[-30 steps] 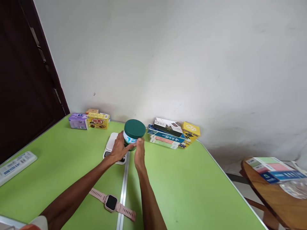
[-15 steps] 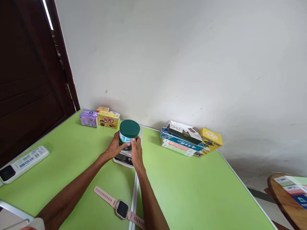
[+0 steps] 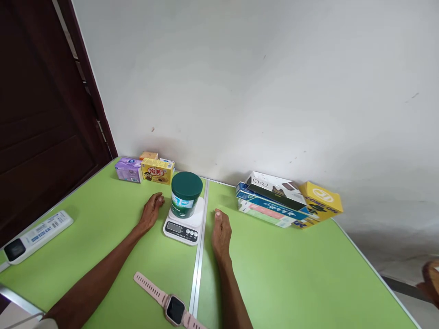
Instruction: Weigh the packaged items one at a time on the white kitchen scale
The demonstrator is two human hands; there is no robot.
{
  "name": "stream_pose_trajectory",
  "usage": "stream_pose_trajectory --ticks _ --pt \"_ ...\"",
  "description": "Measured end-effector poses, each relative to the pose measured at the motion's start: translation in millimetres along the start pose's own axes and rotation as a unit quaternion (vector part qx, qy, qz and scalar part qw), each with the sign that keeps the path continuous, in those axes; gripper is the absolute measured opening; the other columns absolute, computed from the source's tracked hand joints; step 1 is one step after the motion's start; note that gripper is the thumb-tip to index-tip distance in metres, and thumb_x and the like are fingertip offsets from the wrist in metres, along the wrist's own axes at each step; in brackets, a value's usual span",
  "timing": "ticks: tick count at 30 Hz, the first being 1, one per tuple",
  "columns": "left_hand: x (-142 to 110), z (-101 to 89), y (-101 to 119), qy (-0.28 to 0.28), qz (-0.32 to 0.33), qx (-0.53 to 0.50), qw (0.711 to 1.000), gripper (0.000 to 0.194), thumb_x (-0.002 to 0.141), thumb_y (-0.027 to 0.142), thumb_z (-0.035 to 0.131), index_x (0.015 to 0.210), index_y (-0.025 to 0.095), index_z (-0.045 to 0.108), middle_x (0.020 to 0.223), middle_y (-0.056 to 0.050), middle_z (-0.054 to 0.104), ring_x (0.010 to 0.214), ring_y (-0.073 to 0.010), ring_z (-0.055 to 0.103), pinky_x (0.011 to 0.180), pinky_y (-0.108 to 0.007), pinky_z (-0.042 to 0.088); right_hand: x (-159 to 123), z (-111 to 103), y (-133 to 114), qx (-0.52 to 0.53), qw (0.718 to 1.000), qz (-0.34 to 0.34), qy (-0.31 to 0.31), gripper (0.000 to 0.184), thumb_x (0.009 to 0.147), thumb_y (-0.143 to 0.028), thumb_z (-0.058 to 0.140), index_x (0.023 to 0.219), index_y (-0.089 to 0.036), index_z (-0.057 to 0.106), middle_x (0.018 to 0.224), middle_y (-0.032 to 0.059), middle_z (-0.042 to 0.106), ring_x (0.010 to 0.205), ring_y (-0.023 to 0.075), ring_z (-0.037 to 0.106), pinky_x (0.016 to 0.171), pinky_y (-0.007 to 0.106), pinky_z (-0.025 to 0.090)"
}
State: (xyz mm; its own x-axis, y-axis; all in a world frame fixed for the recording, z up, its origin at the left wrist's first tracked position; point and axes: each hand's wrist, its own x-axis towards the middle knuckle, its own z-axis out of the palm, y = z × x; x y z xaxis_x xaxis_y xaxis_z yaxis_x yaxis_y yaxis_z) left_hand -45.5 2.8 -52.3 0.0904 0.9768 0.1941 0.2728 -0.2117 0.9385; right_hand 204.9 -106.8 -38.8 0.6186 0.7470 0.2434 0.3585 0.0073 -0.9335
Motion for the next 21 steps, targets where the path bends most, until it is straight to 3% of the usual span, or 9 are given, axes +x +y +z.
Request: stream_pose_trajectory --ticks 16,19,21 --pt "-2 -4.2 6 -0.01 -0.024 -0.015 1.0 0.063 0.1 0.07 0.04 0.125 0.018 0.066 0.12 -0.016 0.074 0.107 -0.0273 0.073 0.101 -0.048 0.056 1 -1 10 0.014 1.0 0.013 -0.013 0.066 0.1 -0.074 0.04 0.11 -0.019 0.074 0.123 0.0166 0.074 0.116 0.0335 0.067 0.107 0.051 0.047" --pt "-9 -4.9 10 -0.007 0.0 -0.035 0.999 0.067 0.097 0.071 0.048 0.136 0.017 0.059 0.128 -0.018 0.07 0.115 -0.0284 0.071 0.104 -0.048 0.055 1 -1 13 0.013 1.0 0.01 -0.012 0.067 0.099 -0.075 0.04 0.109 -0.018 0.074 0.123 0.0175 0.074 0.116 0.0346 0.067 0.107 0.052 0.047" --pt "-14 -2.5 18 0.004 0.049 -0.035 0.998 0.078 0.091 0.07 0.061 0.147 0.017 0.048 0.141 -0.021 0.062 0.128 -0.0314 0.064 0.111 -0.051 0.05 2 -1 15 0.011 1.0 0.009 -0.013 0.068 0.099 -0.075 0.04 0.108 -0.018 0.075 0.123 0.018 0.074 0.116 0.0353 0.068 0.107 0.053 0.046"
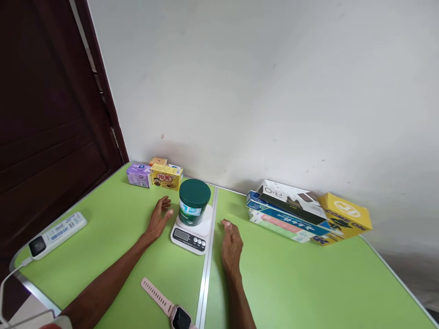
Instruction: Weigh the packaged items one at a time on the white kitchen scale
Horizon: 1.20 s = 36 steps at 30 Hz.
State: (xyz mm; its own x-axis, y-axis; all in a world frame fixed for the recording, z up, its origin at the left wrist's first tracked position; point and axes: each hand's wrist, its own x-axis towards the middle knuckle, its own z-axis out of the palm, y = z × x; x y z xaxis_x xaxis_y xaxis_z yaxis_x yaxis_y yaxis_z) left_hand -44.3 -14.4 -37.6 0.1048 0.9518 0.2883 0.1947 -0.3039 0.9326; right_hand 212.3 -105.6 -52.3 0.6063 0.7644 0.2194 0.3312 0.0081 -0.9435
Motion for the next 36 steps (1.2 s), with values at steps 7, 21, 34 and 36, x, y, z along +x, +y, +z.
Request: stream_pose_trajectory --ticks 7,21,34,36 --pt "7 34.8 38 0.005 0.074 0.052 0.996 0.132 0.056 0.053 0.098 0.162 0.022 0.026 0.165 -0.023 0.038 0.155 -0.0422 0.037 0.127 -0.06 0.031 2 0 1 -0.011 1.0 -0.004 0.005 0.07 0.097 -0.075 0.042 0.105 -0.015 0.076 0.121 0.0197 0.074 0.113 0.0356 0.068 0.104 0.051 0.048" --pt "27 49.0 48 0.056 0.037 -0.007 0.998 0.1 0.055 0.039 0.096 0.142 0.019 0.05 0.136 -0.016 0.067 0.123 -0.0316 0.068 0.107 -0.046 0.055 2 4 4 -0.002 1.0 -0.007 0.018 0.066 0.095 -0.073 0.045 0.1 -0.016 0.077 0.115 0.0187 0.076 0.106 0.0328 0.071 0.1 0.049 0.051" --pt "76 -26.1 -3 0.188 0.005 0.067 0.98 0.085 0.053 0.038 0.094 0.127 0.021 0.055 0.124 -0.014 0.072 0.115 -0.031 0.071 0.102 -0.048 0.057 17 95 -114 0.13 0.977 -0.049 -0.164 0.075 0.094 -0.078 0.053 0.139 -0.021 0.066 0.145 0.0185 0.066 0.131 0.0361 0.064 0.11 0.055 0.051" --pt "79 -27.4 -7 0.187 0.014 0.066 0.98 0.08 0.056 0.04 0.092 0.126 0.021 0.056 0.121 -0.013 0.072 0.114 -0.0307 0.071 0.101 -0.048 0.057 16 133 -128 0.151 0.959 -0.029 -0.24 0.079 0.094 -0.078 0.053 0.15 -0.022 0.058 0.155 0.0166 0.058 0.138 0.0351 0.059 0.113 0.055 0.049"
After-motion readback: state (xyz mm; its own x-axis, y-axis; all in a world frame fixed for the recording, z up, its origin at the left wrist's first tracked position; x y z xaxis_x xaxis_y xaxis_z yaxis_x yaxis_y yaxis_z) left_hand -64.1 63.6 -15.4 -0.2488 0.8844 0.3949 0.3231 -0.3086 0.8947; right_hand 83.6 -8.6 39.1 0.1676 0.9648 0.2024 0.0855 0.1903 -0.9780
